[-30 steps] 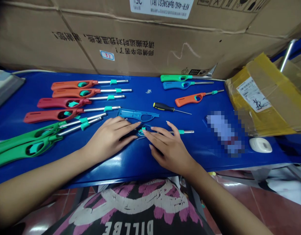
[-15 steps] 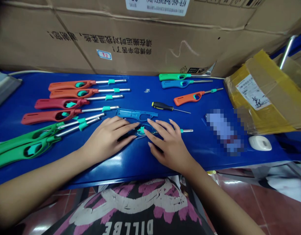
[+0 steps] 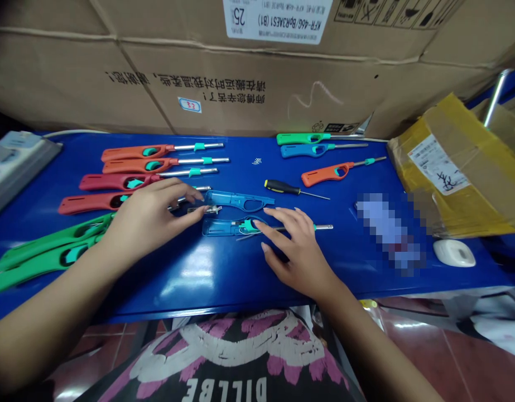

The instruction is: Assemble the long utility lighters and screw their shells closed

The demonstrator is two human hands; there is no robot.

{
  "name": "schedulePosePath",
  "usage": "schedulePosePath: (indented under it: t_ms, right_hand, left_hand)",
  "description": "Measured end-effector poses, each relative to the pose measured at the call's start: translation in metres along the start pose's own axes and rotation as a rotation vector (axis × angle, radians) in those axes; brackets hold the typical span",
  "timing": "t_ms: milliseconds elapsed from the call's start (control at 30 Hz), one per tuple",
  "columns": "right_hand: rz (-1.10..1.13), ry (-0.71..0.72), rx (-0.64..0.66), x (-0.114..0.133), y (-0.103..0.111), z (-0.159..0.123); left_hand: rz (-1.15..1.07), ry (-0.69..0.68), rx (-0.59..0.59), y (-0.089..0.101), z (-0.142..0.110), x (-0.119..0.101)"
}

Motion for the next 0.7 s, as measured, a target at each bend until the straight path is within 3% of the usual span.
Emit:
schedulePosePath:
  t_ms: [233, 467, 600, 700]
  right_hand:
    - [-0.002, 0.073, 0.023, 0.002, -0.003, -0.001]
    - [-0.007, 0.07, -0.017, 0.003, -0.003, 0.002]
    - [-0.008, 0.064, -0.033, 0.005, -0.001, 0.005]
    - [-0.02, 0.065, -0.023, 0.006, -0.002, 0.006]
  left_hand:
    - [0.003, 0.024, 0.156, -0.016, 0.001, 0.005]
    - [-0.046, 0.027, 0.164, -0.018, 0.004, 0.01]
    - [-0.124, -0.07, 0.124, -0.013, 0.002, 0.002]
    - [-0.219, -0.182, 0.161, -0.014, -0.002, -0.009]
Point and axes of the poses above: each hand's wrist, its own z-axis towards the middle knuckle, its own y-axis out of the back of the hand, x = y × z, the point moved 3 cm from there along z, towards the middle knuckle, and after that the axes turned 7 degrees about y, right-handed, at the moved point
